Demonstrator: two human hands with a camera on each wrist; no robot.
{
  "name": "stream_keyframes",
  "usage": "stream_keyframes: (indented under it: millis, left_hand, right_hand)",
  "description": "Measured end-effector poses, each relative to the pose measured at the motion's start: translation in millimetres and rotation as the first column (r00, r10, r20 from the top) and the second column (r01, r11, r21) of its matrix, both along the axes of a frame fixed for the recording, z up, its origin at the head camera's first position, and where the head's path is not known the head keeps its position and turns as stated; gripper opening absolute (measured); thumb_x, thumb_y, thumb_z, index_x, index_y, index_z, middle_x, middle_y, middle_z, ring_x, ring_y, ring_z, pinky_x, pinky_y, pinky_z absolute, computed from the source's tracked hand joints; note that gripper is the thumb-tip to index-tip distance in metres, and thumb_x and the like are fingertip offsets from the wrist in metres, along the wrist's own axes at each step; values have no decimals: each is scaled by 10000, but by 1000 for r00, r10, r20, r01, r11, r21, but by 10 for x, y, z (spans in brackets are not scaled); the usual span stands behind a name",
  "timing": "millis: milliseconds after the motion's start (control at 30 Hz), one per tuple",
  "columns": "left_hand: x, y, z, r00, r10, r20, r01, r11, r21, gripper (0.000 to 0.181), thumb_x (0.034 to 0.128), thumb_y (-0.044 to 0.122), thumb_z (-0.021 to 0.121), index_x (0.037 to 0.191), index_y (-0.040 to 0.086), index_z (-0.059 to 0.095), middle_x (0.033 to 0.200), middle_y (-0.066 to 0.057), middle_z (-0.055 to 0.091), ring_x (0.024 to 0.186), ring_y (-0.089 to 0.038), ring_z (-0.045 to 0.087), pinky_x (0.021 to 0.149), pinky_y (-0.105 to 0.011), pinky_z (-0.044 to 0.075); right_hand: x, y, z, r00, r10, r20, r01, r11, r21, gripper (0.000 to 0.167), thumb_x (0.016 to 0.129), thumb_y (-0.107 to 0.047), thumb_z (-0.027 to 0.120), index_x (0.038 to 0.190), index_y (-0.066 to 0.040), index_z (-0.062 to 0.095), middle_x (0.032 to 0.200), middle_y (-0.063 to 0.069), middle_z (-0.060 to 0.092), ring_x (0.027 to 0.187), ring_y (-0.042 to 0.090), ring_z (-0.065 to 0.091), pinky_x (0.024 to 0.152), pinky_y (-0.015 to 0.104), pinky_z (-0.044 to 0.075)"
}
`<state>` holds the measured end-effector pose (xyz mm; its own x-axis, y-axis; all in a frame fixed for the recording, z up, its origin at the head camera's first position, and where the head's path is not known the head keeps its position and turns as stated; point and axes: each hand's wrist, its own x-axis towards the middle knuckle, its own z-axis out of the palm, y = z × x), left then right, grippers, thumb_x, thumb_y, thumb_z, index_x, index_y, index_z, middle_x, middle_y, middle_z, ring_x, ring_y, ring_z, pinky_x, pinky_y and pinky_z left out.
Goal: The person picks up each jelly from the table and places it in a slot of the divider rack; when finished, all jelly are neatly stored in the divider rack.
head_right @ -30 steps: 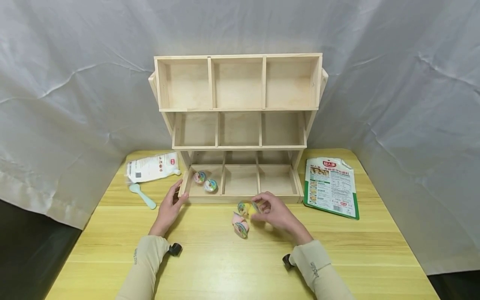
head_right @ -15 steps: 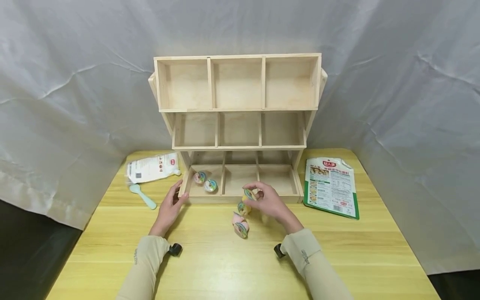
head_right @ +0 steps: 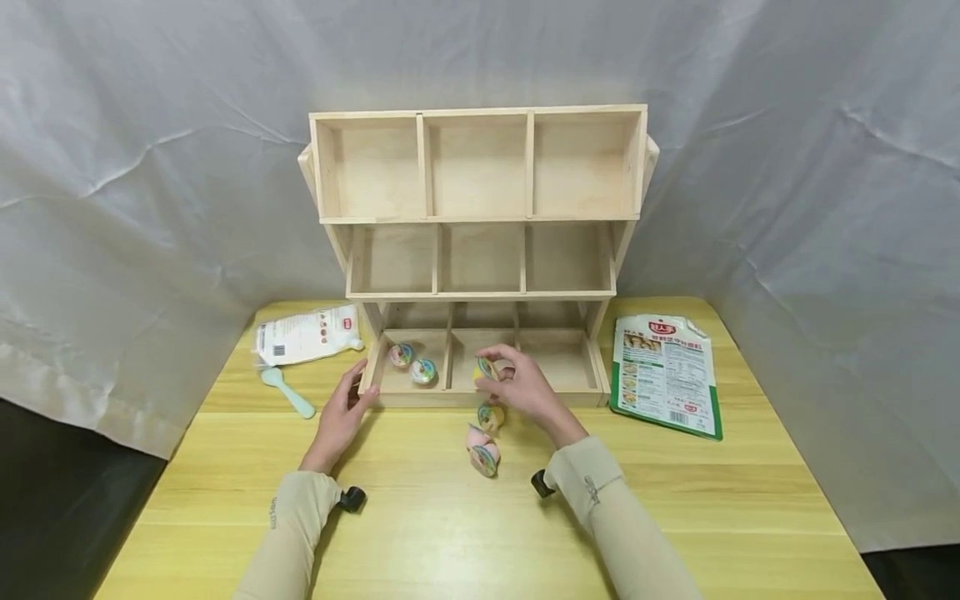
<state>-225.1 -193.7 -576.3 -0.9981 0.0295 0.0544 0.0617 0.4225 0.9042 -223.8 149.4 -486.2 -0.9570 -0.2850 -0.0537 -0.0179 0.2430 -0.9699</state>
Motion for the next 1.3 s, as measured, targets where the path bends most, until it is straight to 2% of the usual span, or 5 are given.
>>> stream_keyframes:
  millis: [267, 500, 600, 1000, 1300]
  left_hand:
    - [-3, 15, -12, 1000, 4, -16, -4, 1000, 5, 641, 1041, 399, 622, 1611, 260, 362, 1485, -159, 557, 1248, -343, 606, 1067, -506, 495]
    - [14, 19, -36, 1000, 2, -21, -2, 1000, 10, 646, 1045, 402, 616, 1615, 235, 361, 1489, -174, 557, 1264, -337, 601, 1065, -499, 493]
    - [18, 20, -26, 999, 7, -31, -7, 1000, 14, 643, 1045, 383, 621, 1612, 216, 368, 1501, -174, 552, 1271, -344, 598, 1070, -505, 491]
    - [0, 19, 3, 999, -4, -42, 5, 1000, 26, 650, 1048, 357, 623, 1618, 193, 357, 1530, -194, 523, 1312, -361, 585, 1088, -521, 493]
    - [5, 25, 11, 999, 4, -37, -4, 1000, 12, 658, 1040, 381, 632, 1616, 216, 360, 1516, -179, 538, 1287, -358, 597, 1074, -523, 500]
  right_hand:
    - [-180, -86, 42, 1000, -27, 3, 27, 999, -33, 488, 918, -18, 761, 1375, -82, 601, 1345, 181, 565, 874, 223, 682, 887, 531, 614]
    - [-339, -175, -47, 993, -120, -11, 120, 985, 125, 536, 853, -1, 792, 1359, -71, 631, 1325, 170, 599, 714, 104, 565, 704, 353, 587]
    - [-394, -240, -79, 993, -120, -21, 122, 980, 155, 548, 845, -28, 802, 1364, -86, 636, 1303, 170, 606, 699, 106, 557, 638, 289, 533]
    - [-593, -468, -321, 982, -180, -59, 188, 958, 218, 505, 848, -67, 818, 1326, -114, 663, 1286, 166, 622, 820, 169, 618, 687, 273, 552]
    - [-642, -483, -430, 967, -218, -135, 249, 925, 286, 509, 839, -78, 829, 1319, -119, 669, 1248, 151, 651, 1103, 333, 636, 960, 462, 556]
